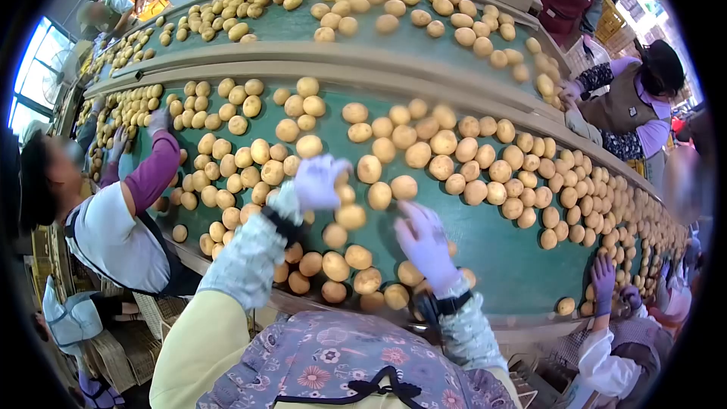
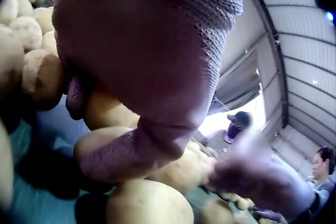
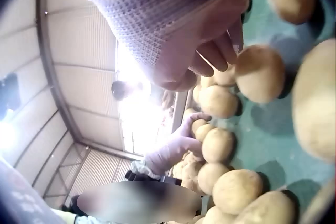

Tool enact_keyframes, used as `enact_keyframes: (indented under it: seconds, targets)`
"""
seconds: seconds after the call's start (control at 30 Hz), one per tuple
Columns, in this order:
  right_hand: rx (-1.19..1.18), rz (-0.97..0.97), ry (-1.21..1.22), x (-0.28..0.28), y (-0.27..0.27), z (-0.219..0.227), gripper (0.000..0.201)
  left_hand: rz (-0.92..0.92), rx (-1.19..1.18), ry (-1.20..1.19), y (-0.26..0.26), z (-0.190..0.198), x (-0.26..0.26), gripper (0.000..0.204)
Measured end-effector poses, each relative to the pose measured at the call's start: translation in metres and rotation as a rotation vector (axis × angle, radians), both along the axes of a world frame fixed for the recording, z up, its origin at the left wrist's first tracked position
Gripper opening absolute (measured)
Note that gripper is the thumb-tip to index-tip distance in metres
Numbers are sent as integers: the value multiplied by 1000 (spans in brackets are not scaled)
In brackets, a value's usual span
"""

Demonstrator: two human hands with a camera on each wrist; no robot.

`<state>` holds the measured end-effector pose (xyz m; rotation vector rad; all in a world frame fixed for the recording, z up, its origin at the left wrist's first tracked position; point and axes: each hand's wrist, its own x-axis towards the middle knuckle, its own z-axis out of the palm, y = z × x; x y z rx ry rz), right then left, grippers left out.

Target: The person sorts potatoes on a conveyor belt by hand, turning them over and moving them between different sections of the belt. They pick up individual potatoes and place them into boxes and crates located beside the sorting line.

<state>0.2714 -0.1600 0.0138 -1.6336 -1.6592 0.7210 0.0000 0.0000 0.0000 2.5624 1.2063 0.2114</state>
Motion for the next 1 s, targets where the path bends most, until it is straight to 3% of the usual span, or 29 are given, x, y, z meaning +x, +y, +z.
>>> enact_keyframes:
  seconds: [0.07,0.1,0.17,0.2,0.3,0.37,0.4,0.43,0.47,0.5,0.53,0.57,0.63,0.7,0.77,0.83,0.87,0.9,0.93,0.97,1.0]
  targets:
    - [158,75,-85,-27,28,19,42,-58,55,-52,-62,-19,-23,35]
    - [264,134,-67,-63,79,11,39,-58,150,-74,-51,-49,-59,31]
    - [366,246,-104,-103,128,17,35,-4,-40,79,-79,-31,-93,26]
    - [431,292,-160,-123,162,15,35,-34,31,116,-76,-45,-118,22]
    - [397,334,-279,-176,240,-16,39,265,156,188,-75,-14,-169,21]
    - [18,295,-542,-199,270,-14,45,464,208,-24,-55,-23,-216,25]
    - [20,301,-540,-205,271,-6,45,530,166,-37,-47,-15,-237,28]
    - [-175,236,-534,-205,274,6,48,538,165,-53,-36,-12,-255,31]
    - [-372,175,-525,-205,273,16,50,686,-141,-264,-28,-13,-269,34]
    - [-345,259,-456,-197,280,5,51,823,-454,-475,-22,-8,-281,39]
    - [-370,286,-434,-193,279,0,52,890,-749,-896,-25,11,-274,50]
    - [-394,308,-412,-193,277,-1,53,739,-755,-916,-29,24,-271,52]
    - [-480,249,-453,-202,243,0,54,719,-1129,-1419,-32,48,-241,53]
    - [-548,233,-389,-206,211,-1,56,620,-1226,-1484,-29,38,-232,53]
    - [-464,281,-193,-195,179,-37,48,501,-1347,-1546,-32,28,-216,53]
    - [-717,142,630,-196,134,-33,42,124,-707,-1137,-43,22,-202,52]
    - [-710,98,628,-196,114,-27,42,59,-780,-1047,-46,17,-203,57]
    - [-689,-11,1097,-197,94,-12,42,14,-806,-1047,-52,15,-197,57]
    - [-614,-126,1571,-199,78,-2,42,46,-1035,-1216,-57,20,-191,61]
    - [-569,-177,1578,-201,64,-2,42,87,-1278,-1362,-60,26,-185,65]
    - [-508,-128,1797,-204,53,-3,45,-107,-1241,-1188,-56,35,-183,71]
